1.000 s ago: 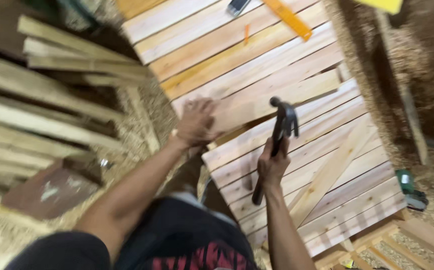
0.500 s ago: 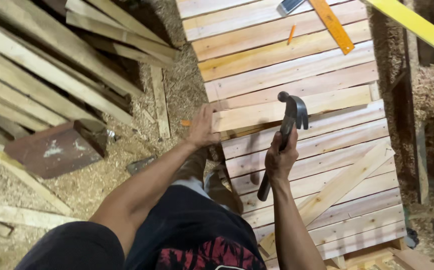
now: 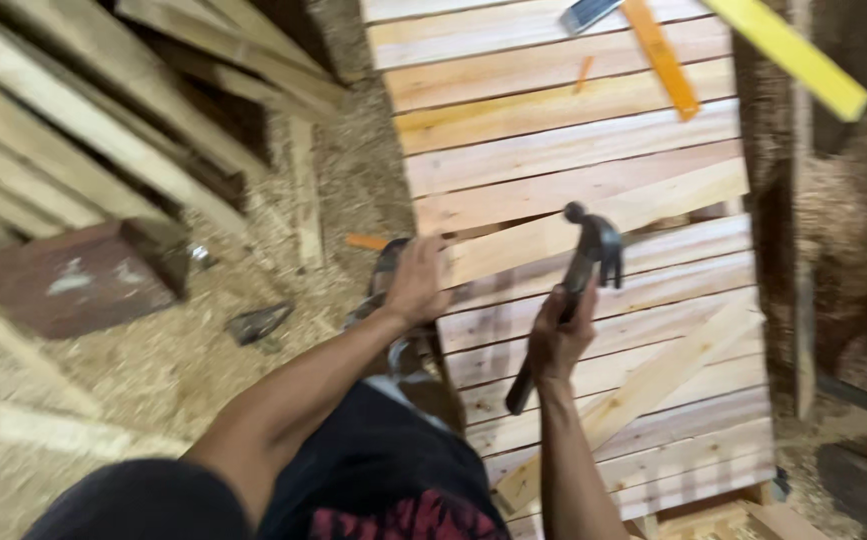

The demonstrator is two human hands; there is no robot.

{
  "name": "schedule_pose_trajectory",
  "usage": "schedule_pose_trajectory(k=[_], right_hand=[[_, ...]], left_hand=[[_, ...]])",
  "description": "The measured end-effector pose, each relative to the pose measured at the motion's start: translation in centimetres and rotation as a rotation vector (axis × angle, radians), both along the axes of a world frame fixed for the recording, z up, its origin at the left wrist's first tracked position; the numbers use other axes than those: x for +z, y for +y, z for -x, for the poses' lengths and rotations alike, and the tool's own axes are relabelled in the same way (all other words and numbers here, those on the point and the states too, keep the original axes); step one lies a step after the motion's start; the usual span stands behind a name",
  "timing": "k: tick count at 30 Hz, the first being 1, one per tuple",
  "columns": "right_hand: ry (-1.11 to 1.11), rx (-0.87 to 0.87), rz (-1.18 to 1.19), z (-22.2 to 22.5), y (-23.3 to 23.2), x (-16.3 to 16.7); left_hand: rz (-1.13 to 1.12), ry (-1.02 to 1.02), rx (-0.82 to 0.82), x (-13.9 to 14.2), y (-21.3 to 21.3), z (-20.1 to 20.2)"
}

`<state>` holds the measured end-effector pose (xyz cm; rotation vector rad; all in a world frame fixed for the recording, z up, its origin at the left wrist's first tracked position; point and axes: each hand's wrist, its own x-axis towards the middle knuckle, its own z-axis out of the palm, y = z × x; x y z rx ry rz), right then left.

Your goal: The person measures and marks a wooden plank with a ruler and pencil, then uses a hammer to drive nails into wooden slats to assemble a bench frame. The person repeatedly positions slats and hammers them into place.

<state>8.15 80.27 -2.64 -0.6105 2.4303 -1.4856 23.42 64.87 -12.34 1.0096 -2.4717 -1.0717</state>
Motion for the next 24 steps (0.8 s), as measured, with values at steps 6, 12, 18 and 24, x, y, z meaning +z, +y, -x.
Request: schedule_pose_trajectory(k=[6, 12, 18, 24], right_hand=[[0.074, -0.052, -0.049, 0.8, 0.0, -0.1], [0.045, -0.072, -0.023, 1.0, 0.3, 1.0], [-0.011, -0.163, -0.016, 2.2, 2.0, 1.4], [-0.179, -0.318, -0.008, 3.2, 4.4, 1.7]], left_hand=[[0.055, 0.162, 0.053, 0.6, 0.6, 0.7], [-0.013, 0.169, -0.044, 2.5, 0.5, 5.0], [0.164, 0.28, -0.144, 2.7, -0.7, 12.1], [0.191, -0.087, -0.251, 4.0, -2.6, 15.3]])
